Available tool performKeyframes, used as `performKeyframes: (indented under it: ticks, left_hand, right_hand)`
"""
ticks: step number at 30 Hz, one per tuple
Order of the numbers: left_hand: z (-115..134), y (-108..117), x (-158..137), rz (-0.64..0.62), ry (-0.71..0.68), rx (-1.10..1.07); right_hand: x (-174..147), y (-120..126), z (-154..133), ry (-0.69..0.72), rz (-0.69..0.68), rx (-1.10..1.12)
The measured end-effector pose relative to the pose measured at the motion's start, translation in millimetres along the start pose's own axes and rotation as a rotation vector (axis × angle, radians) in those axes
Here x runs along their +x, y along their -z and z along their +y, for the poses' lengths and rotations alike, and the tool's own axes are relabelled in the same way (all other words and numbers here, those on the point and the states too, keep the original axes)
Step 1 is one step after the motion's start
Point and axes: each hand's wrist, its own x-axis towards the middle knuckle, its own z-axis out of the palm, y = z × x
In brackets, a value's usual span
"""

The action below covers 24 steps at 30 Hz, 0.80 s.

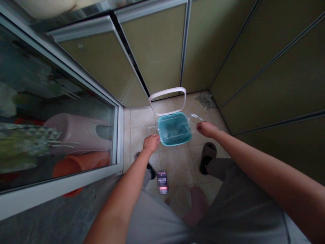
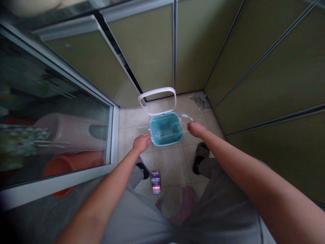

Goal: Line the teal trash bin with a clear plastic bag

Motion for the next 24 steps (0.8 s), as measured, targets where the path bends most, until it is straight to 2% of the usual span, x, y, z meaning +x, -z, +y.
performKeyframes:
  ticks: [5,11,19,24]
  left_hand:
    - [-3,-7,-13,-0.014,-0.086,0.043]
    - [-8,-18,-18,-0.097,-0.117,0.015]
    - [-5,-22,-14,-0.130,-0.117,0.059]
    - [-4,-25,-9,-0.126,-0.040,0.035]
  right_hand:
    - [-5,-13,6,0.068,-0.112,-0.036]
    - [-7,-24,-3,0.097,-0.240,-0.076]
    - [-2,-30,-14,0.085,-0.273,-0.134]
    - [6,-32,-17,0.026,-0.231,-0.130]
